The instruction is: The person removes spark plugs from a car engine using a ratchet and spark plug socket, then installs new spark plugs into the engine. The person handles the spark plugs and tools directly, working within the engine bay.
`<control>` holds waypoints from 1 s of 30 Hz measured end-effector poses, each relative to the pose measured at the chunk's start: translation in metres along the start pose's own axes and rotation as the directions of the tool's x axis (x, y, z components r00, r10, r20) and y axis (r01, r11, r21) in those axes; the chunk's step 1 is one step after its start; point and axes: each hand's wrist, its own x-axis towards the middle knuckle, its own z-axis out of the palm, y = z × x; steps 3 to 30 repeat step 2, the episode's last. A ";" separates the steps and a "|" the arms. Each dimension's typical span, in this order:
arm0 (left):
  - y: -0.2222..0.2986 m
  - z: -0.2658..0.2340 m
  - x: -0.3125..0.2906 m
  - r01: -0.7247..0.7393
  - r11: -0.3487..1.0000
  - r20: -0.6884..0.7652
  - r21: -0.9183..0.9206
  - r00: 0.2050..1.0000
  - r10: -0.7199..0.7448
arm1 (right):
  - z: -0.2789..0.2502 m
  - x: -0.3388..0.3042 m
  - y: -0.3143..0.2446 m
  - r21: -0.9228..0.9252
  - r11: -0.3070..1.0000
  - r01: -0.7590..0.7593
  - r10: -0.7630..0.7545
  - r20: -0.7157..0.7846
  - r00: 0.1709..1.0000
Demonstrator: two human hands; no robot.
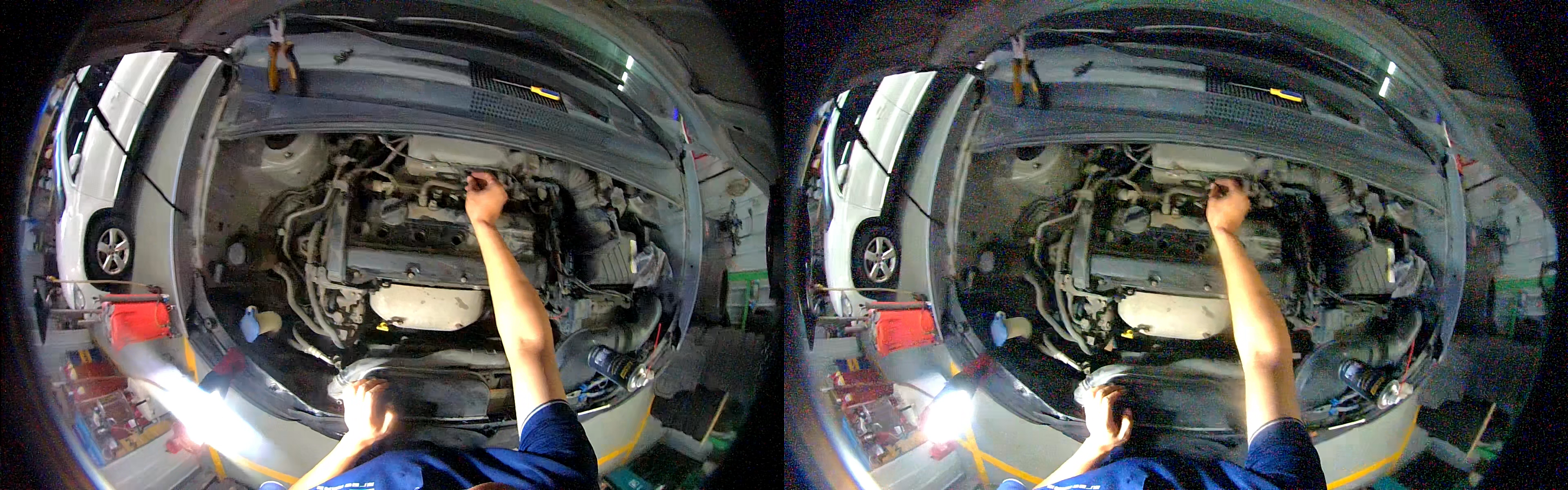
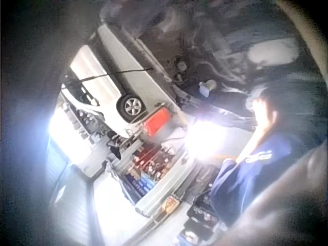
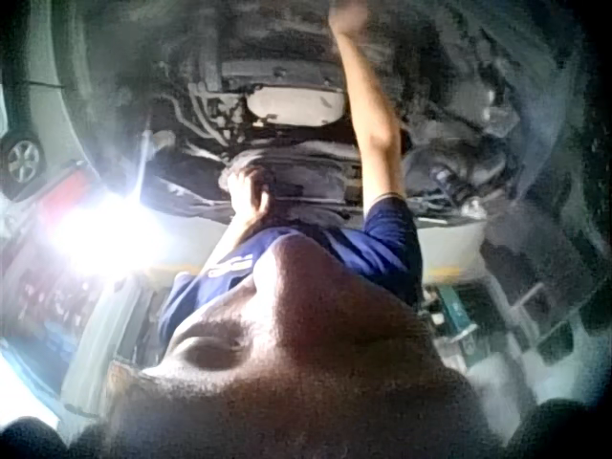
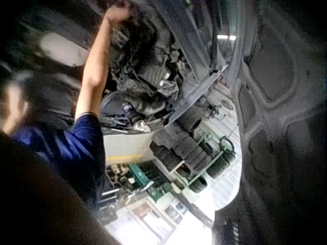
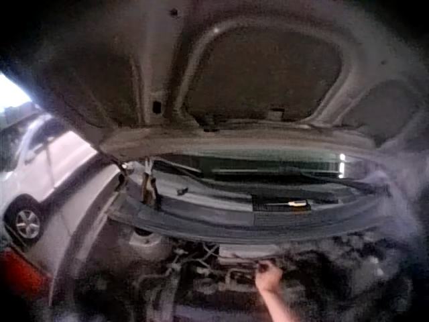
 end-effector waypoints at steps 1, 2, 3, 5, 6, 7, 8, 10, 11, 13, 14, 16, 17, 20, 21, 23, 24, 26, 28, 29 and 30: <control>-0.002 -0.001 -0.001 0.014 1.000 0.004 -0.017 1.000 -0.014 | 0.001 -0.002 0.000 0.039 0.997 -0.067 0.065 0.044 0.997; -0.006 -0.001 -0.001 0.009 0.997 -0.020 -0.070 1.000 -0.011 | 0.024 -0.001 -0.011 0.141 0.985 -0.100 0.097 0.034 0.995; -0.006 -0.001 -0.001 0.009 0.997 -0.020 -0.070 1.000 -0.011 | 0.024 -0.001 -0.011 0.141 0.985 -0.100 0.097 0.034 0.995; -0.006 -0.001 -0.001 0.009 0.997 -0.020 -0.070 1.000 -0.011 | 0.024 -0.001 -0.011 0.141 0.985 -0.100 0.097 0.034 0.995; -0.006 -0.001 -0.001 0.009 0.997 -0.020 -0.070 1.000 -0.011 | 0.024 -0.001 -0.011 0.141 0.985 -0.100 0.097 0.034 0.995; -0.006 -0.001 -0.001 0.009 0.997 -0.020 -0.070 1.000 -0.011 | 0.024 -0.001 -0.011 0.141 0.985 -0.100 0.097 0.034 0.995; -0.006 -0.001 -0.001 0.009 0.997 -0.020 -0.070 1.000 -0.011 | 0.024 -0.001 -0.011 0.141 0.985 -0.100 0.097 0.034 0.995; -0.006 -0.001 -0.001 0.009 0.997 -0.020 -0.070 1.000 -0.011 | 0.024 -0.001 -0.011 0.141 0.985 -0.100 0.097 0.034 0.995; -0.006 -0.001 -0.001 0.009 0.997 -0.020 -0.070 1.000 -0.011 | 0.024 -0.001 -0.011 0.141 0.985 -0.100 0.097 0.034 0.995; -0.006 -0.001 -0.001 0.009 0.997 -0.020 -0.070 1.000 -0.011 | 0.024 -0.001 -0.011 0.141 0.985 -0.100 0.097 0.034 0.995; -0.006 -0.001 -0.001 0.009 0.997 -0.020 -0.070 1.000 -0.011 | 0.024 -0.001 -0.011 0.141 0.985 -0.100 0.097 0.034 0.995; -0.006 -0.001 -0.001 0.009 0.997 -0.020 -0.070 1.000 -0.011 | 0.024 -0.001 -0.011 0.141 0.985 -0.100 0.097 0.034 0.995; -0.006 -0.001 -0.001 0.009 0.997 -0.020 -0.070 1.000 -0.011 | 0.024 -0.001 -0.011 0.141 0.985 -0.100 0.097 0.034 0.995; -0.006 -0.001 -0.001 0.009 0.997 -0.020 -0.070 1.000 -0.011 | 0.024 -0.001 -0.011 0.141 0.985 -0.100 0.097 0.034 0.995; -0.006 -0.001 -0.001 0.009 0.997 -0.020 -0.070 1.000 -0.011 | 0.024 -0.001 -0.011 0.141 0.985 -0.100 0.097 0.034 0.995; -0.006 -0.001 -0.001 0.009 0.997 -0.020 -0.070 1.000 -0.011 | 0.024 -0.001 -0.011 0.141 0.985 -0.100 0.097 0.034 0.995; -0.006 -0.001 -0.001 0.009 0.997 -0.020 -0.070 1.000 -0.011 | 0.024 -0.001 -0.011 0.141 0.985 -0.100 0.097 0.034 0.995; -0.006 -0.001 -0.001 0.009 0.997 -0.020 -0.070 1.000 -0.011 | 0.024 -0.001 -0.011 0.141 0.985 -0.100 0.097 0.034 0.995; -0.006 -0.001 -0.001 0.009 0.997 -0.020 -0.070 1.000 -0.011 | 0.024 -0.001 -0.011 0.141 0.985 -0.100 0.097 0.034 0.995; -0.006 -0.001 -0.001 0.009 0.997 -0.020 -0.070 1.000 -0.011 | 0.024 -0.001 -0.011 0.141 0.985 -0.100 0.097 0.034 0.995; -0.006 -0.001 -0.001 0.009 0.997 -0.020 -0.070 1.000 -0.011 | 0.024 -0.001 -0.011 0.141 0.985 -0.100 0.097 0.034 0.995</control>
